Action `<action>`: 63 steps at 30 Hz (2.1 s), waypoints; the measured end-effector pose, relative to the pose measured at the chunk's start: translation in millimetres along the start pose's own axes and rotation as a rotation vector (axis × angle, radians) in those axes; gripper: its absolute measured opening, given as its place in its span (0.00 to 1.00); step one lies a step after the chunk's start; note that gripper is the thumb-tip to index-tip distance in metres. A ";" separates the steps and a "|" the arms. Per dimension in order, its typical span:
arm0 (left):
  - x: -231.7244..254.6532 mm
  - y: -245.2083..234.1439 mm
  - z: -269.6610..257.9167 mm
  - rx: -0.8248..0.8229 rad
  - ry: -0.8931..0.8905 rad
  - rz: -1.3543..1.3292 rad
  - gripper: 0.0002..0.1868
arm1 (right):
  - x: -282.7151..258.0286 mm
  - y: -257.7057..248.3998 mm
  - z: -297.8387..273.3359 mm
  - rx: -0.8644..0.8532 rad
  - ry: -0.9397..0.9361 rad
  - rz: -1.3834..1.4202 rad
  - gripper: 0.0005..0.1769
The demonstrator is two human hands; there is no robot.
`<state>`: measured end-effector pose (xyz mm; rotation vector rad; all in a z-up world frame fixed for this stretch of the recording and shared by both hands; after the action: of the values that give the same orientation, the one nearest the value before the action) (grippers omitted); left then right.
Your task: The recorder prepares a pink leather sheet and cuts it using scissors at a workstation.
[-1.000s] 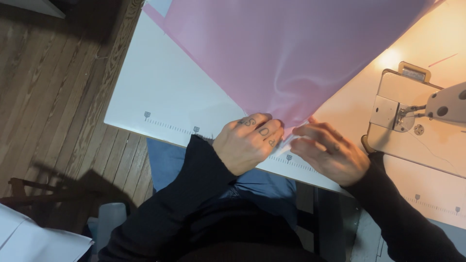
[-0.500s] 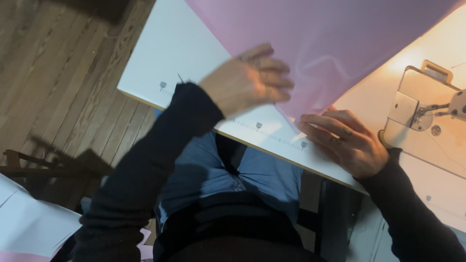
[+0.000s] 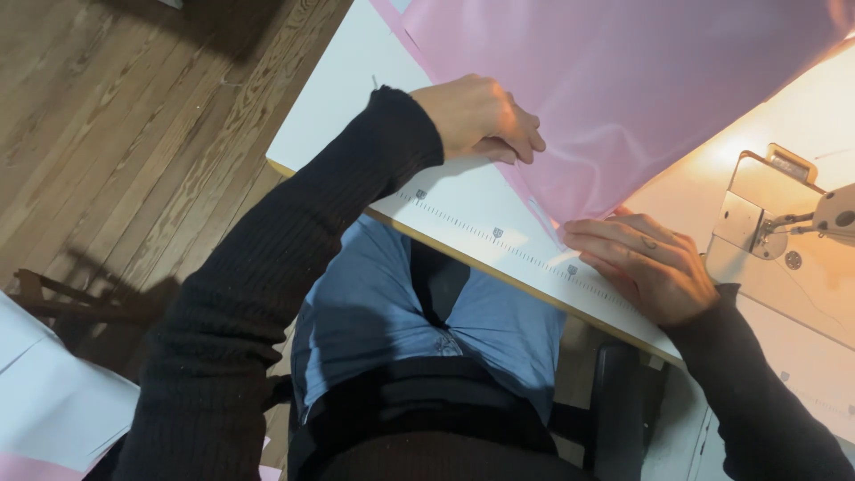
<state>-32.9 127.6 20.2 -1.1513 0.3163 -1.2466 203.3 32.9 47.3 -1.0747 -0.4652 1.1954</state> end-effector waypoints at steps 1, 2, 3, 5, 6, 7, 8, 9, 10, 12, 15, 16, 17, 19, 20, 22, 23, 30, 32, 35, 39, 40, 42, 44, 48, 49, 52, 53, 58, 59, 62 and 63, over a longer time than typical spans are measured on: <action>0.8 -0.2 -2.0 0.033 0.025 -0.021 0.08 | 1.0 0.8 -1.8 -0.005 0.005 0.003 0.22; 1.5 0.0 -4.2 0.065 0.050 -0.043 0.08 | 2.0 1.9 -3.9 -0.010 0.010 0.005 0.22; 1.3 1.0 -5.4 0.068 0.049 -0.047 0.08 | 0.4 2.0 -3.4 -0.015 0.011 0.005 0.22; -1.0 2.7 -6.5 0.055 0.024 -0.047 0.09 | -2.1 1.6 -1.7 -0.026 0.015 -0.003 0.22; -1.6 1.5 -6.7 0.058 0.027 -0.048 0.09 | -2.3 1.6 -1.8 -0.028 0.015 -0.007 0.22; -2.6 0.1 -8.0 0.054 0.016 -0.064 0.10 | -1.2 4.2 -1.8 -0.064 0.031 -0.051 0.23; -3.5 -1.0 -9.1 0.049 0.006 -0.079 0.11 | 0.1 6.5 -2.1 -0.100 0.048 -0.095 0.24; -3.6 -0.9 -11.0 0.050 0.006 -0.083 0.11 | -2.6 5.6 -1.4 -0.103 0.049 -0.095 0.24; -3.5 -0.5 -12.7 0.043 0.000 -0.124 0.12 | -3.1 7.1 -1.8 -0.166 0.083 -0.142 0.25; -3.7 -2.8 -14.4 0.037 -0.003 -0.158 0.13 | -1.7 7.9 -1.2 -0.223 0.112 -0.193 0.26; -4.2 -3.7 -12.4 0.022 -0.032 -0.189 0.13 | 1.8 8.2 -6.5 -0.278 0.127 -0.199 0.26; -4.3 -3.9 -12.9 0.020 -0.044 -0.198 0.13 | 2.5 10.0 -9.3 -0.307 0.108 -0.216 0.26; -4.9 -4.9 -13.8 0.019 -0.056 -0.204 0.13 | 4.0 12.0 -11.0 -0.335 0.086 -0.233 0.27; -3.3 -6.0 -12.1 0.024 -0.053 -0.206 0.14 | 3.7 12.5 -14.2 -0.357 0.068 -0.259 0.28; -2.0 -6.1 -12.1 0.025 -0.046 -0.213 0.14 | 3.9 13.6 -16.0 -0.379 0.059 -0.286 0.29; -4.5 -8.0 -14.1 0.029 -0.048 -0.214 0.14 | 4.7 13.3 -6.8 -0.336 -0.018 -0.284 0.29; -5.6 -7.4 -12.0 0.027 -0.036 -0.227 0.14 | 3.4 11.1 -3.9 -0.296 -0.075 -0.288 0.30; -3.5 -15.4 -1.8 0.042 -0.110 -0.224 0.10 | 5.4 8.7 9.6 -0.099 -0.023 -0.007 0.25; -4.9 -14.1 -6.5 0.079 -0.098 -0.207 0.09 | 3.7 7.0 11.4 -0.056 0.003 0.048 0.27; -6.7 -2.0 -13.2 0.138 0.074 -0.111 0.09 | 1.4 6.3 13.1 -0.089 0.032 0.045 0.28; -11.2 3.3 -16.4 0.153 0.143 -0.084 0.09 | -3.6 6.5 19.9 -0.117 0.026 0.035 0.26; -9.0 4.9 -17.4 0.147 0.105 -0.095 0.10 | -4.7 7.3 17.8 -0.117 0.015 0.052 0.25; -10.0 4.2 -17.3 0.135 0.074 -0.097 0.11 | -3.2 8.7 18.1 -0.105 0.001 0.063 0.24; -10.8 5.9 -15.3 0.167 0.118 0.051 0.11 | -3.0 6.6 17.7 -0.097 -0.013 0.078 0.23; -1.9 2.2 -21.8 0.186 0.159 0.207 0.11 | -3.2 7.3 17.6 -0.119 -0.018 0.074 0.25; -1.5 1.9 -23.3 0.176 0.160 0.265 0.11 | -1.4 8.6 17.5 -0.133 -0.015 0.064 0.26; 0.9 3.0 -22.0 0.163 0.201 0.404 0.10 | 3.4 10.5 15.2 -0.151 -0.008 0.047 0.28; 3.2 4.9 -23.4 0.161 0.225 0.482 0.10 | 4.5 12.0 14.3 -0.166 -0.009 0.051 0.29; 11.0 -0.2 -24.9 0.150 0.299 0.581 0.08 | 3.7 16.9 20.7 -0.196 -0.037 0.073 0.30; 12.7 -2.1 -23.8 0.142 0.313 0.581 0.07 | 2.4 16.2 21.2 -0.197 -0.038 0.076 0.29; -2.2 -15.2 -31.8 0.165 0.310 0.625 0.12 | 2.6 13.7 18.7 -0.187 -0.022 0.062 0.29; -14.0 -20.6 -37.5 0.159 0.301 0.634 0.12 | 3.9 14.6 18.3 -0.184 -0.033 0.070 0.29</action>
<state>-77.4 123.0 14.9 -0.6436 0.7307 -0.8535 182.9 43.9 42.3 -1.2388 -0.5762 1.2510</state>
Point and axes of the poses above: each hand's wrist, its own z-axis towards the middle knuckle, its own y-axis out of the palm, x = y × z, the point moved 5 cm from there along z, towards the middle knuckle, and after that the axes turned 7 degrees about x, right-handed, at the moved point
